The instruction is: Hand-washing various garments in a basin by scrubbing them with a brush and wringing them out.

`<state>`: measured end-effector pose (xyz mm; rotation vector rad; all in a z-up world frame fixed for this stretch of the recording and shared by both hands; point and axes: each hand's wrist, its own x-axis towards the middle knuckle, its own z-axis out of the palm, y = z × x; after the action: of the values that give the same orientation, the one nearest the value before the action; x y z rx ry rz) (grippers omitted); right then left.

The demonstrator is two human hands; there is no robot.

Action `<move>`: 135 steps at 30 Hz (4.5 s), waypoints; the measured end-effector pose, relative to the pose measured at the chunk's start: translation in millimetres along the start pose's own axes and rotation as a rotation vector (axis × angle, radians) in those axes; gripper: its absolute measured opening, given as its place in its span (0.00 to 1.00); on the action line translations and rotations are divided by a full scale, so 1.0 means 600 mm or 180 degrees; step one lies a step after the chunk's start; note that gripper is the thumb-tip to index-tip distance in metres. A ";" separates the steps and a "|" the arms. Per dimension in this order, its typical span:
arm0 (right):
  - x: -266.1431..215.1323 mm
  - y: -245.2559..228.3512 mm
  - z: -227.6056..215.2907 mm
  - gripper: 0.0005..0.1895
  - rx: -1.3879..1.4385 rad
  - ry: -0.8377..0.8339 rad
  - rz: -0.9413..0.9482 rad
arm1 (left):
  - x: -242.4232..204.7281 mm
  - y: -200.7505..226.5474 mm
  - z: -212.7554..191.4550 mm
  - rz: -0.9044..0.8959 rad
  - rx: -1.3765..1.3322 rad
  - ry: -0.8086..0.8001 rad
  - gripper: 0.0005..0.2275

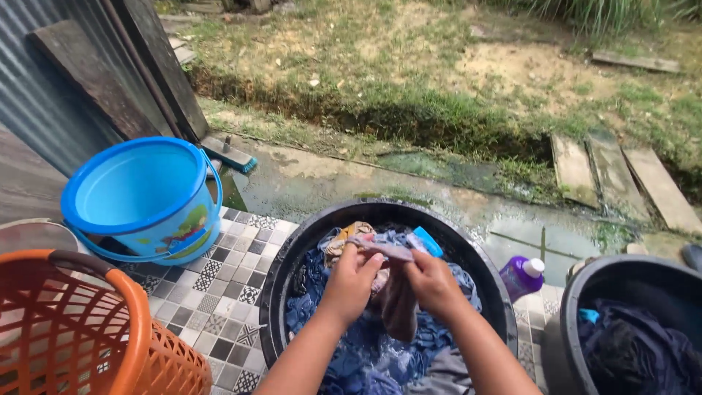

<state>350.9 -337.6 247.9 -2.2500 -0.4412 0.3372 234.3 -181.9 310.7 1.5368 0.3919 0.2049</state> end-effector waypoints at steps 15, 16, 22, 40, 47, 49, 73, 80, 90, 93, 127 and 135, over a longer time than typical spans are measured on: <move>-0.039 -0.099 -0.019 0.25 0.4171 0.0808 0.0622 | -0.037 0.016 0.004 -0.2191 -0.0669 -0.0497 0.46; -0.025 -0.062 -0.009 0.25 0.4173 0.0811 0.0643 | -0.024 -0.018 0.010 -0.2210 -0.0666 -0.0497 0.46; 0.004 0.010 0.029 0.20 0.0179 0.1006 0.0722 | 0.023 -0.144 0.029 -0.1907 -0.1389 -0.0023 0.27; -0.006 -0.024 -0.016 0.47 0.3585 -0.0508 0.1773 | 0.013 -0.115 0.013 -0.1012 0.0795 0.1090 0.14; -0.003 -0.012 -0.043 0.18 0.5934 -0.0437 0.1189 | 0.011 -0.097 0.007 0.0208 0.0129 0.1575 0.15; -0.020 -0.039 -0.047 0.24 0.5922 -0.0590 0.0856 | 0.012 -0.096 0.010 0.0457 0.0095 0.1527 0.15; -0.058 -0.068 0.055 0.18 0.0025 0.0923 -0.0842 | -0.007 -0.065 -0.002 0.0773 -0.2344 0.0641 0.26; -0.054 -0.059 0.034 0.19 -0.0209 0.1625 -0.1588 | -0.007 -0.073 -0.023 0.2326 0.1743 0.1702 0.32; -0.020 -0.002 0.040 0.15 -0.0214 0.0769 -0.0024 | 0.011 -0.038 -0.062 0.2575 0.2203 0.2371 0.07; -0.025 -0.048 0.036 0.16 0.2042 0.0231 0.0051 | -0.008 -0.023 -0.077 0.2100 0.2173 0.2245 0.08; -0.069 -0.071 0.058 0.12 0.0600 -0.0274 0.0198 | -0.031 0.007 -0.060 0.1251 0.0874 0.1626 0.15; -0.017 0.055 0.037 0.27 -0.1825 0.0020 0.0717 | -0.026 0.027 -0.117 0.1297 -0.0347 0.3107 0.07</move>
<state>340.0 -347.7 209.7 -2.8711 -0.3046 0.3497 195.4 -121.8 329.3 1.3069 0.8026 1.2960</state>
